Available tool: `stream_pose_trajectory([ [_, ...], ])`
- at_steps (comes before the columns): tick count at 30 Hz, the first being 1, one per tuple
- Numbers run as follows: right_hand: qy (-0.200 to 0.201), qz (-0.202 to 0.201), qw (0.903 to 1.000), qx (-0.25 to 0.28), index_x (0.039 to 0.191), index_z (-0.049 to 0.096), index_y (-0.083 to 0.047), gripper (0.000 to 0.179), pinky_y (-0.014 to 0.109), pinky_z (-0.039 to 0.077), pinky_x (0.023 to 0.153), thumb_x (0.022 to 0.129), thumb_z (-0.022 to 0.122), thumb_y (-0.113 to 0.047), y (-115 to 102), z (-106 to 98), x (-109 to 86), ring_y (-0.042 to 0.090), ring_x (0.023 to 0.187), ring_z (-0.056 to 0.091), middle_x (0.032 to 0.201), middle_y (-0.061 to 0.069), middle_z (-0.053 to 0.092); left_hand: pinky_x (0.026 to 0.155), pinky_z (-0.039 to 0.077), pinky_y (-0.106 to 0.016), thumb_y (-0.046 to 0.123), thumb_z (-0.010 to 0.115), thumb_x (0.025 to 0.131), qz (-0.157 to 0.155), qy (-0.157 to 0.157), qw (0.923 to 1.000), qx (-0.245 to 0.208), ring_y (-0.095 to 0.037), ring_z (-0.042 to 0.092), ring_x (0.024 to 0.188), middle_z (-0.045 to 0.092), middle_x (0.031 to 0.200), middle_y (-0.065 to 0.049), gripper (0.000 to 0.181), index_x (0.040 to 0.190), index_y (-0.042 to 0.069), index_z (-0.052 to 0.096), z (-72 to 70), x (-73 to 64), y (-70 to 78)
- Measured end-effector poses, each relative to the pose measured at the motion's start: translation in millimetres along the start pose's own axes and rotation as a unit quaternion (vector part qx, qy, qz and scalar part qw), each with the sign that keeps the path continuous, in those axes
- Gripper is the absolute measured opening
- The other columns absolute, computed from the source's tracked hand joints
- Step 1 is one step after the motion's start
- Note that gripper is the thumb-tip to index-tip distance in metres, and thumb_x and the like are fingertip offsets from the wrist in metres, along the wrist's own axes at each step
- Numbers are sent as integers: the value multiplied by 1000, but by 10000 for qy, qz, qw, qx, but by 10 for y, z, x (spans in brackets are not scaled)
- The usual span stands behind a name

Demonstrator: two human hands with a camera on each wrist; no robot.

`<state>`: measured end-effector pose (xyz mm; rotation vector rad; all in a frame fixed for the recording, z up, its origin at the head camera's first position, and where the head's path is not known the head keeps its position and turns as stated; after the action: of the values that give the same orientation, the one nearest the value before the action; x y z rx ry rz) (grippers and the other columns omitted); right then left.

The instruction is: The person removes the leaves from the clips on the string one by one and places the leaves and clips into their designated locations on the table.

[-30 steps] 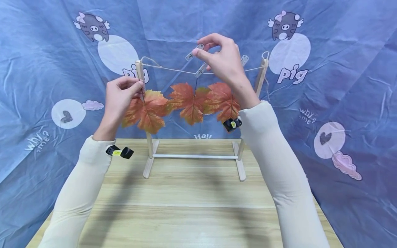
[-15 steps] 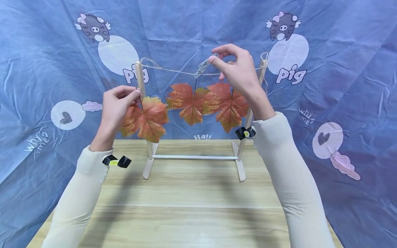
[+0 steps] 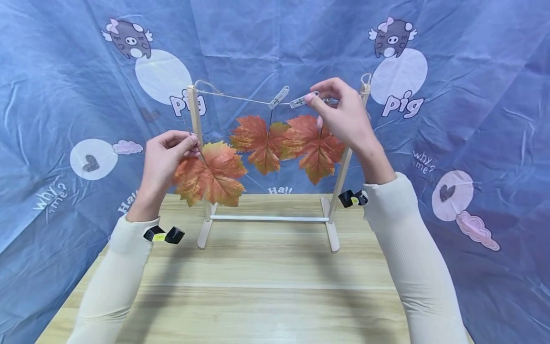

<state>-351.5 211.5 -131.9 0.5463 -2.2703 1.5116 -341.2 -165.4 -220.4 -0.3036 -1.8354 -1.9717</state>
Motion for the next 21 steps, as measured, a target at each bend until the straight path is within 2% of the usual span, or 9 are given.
stream_pose_trajectory([
  [3, -86, -35, 9999, -69, 138, 66, -17, 36, 24, 39, 37, 104, 71, -28, 56, 2, -44, 13, 53, 61, 98, -3, 66, 70, 67, -24, 3, 75, 98, -59, -63, 9999, -59, -11, 74, 70, 77, 82, -3, 18, 106, -13, 72, 14, -28, -65],
  [6, -143, -64, 9997, -211, 141, 67, -15, 38, 23, 41, 39, 105, 70, -26, 119, -4, -95, 12, 55, 63, 94, 0, 64, 70, 67, -25, 1, 74, 98, -114, -61, 9999, -103, -12, 74, 69, 76, 81, -3, 13, 103, -11, 73, 25, -58, -148],
  [10, -165, 127, 9991, -376, 135, 69, -14, 34, 24, 43, 41, 103, 72, -25, 250, -24, -168, 11, 53, 61, 81, -1, 66, 69, 68, -27, 0, 73, 99, -254, -49, 9995, -174, -12, 74, 67, 76, 79, -4, 5, 95, -1, 75, 39, -101, -295],
  [13, -243, 339, 9984, -391, 131, 67, -13, 31, 25, 45, 42, 102, 74, -23, 368, -26, -226, 11, 52, 59, 69, -2, 66, 69, 68, -26, 0, 72, 99, -468, -65, 9986, -228, -12, 75, 67, 76, 80, -4, 5, 94, -1, 73, 43, -139, -425],
  [17, -365, 476, 9976, -354, 130, 63, -13, 31, 26, 45, 43, 102, 74, -19, 500, -22, -302, 12, 52, 58, 68, -1, 67, 70, 68, -26, 0, 73, 99, -713, -57, 9969, -318, -12, 75, 68, 77, 82, -5, 5, 94, 0, 72, 33, -193, -568],
  [21, -442, 414, 9972, -434, 137, 65, -11, 34, 27, 43, 42, 104, 70, -18, 591, -36, -377, 14, 51, 55, 68, 0, 65, 70, 68, -27, -1, 72, 99, -905, -7, 9948, -467, -13, 75, 69, 77, 83, -6, 9, 92, 3, 72, 21, -244, -687],
])
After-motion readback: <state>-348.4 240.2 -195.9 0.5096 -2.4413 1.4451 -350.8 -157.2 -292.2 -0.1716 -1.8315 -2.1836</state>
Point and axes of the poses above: each hand's wrist, its own x-axis towards the middle knuckle, its own z-axis out of the palm, y = z × x, the point moved 9 cm from there along x, towards the middle knuckle
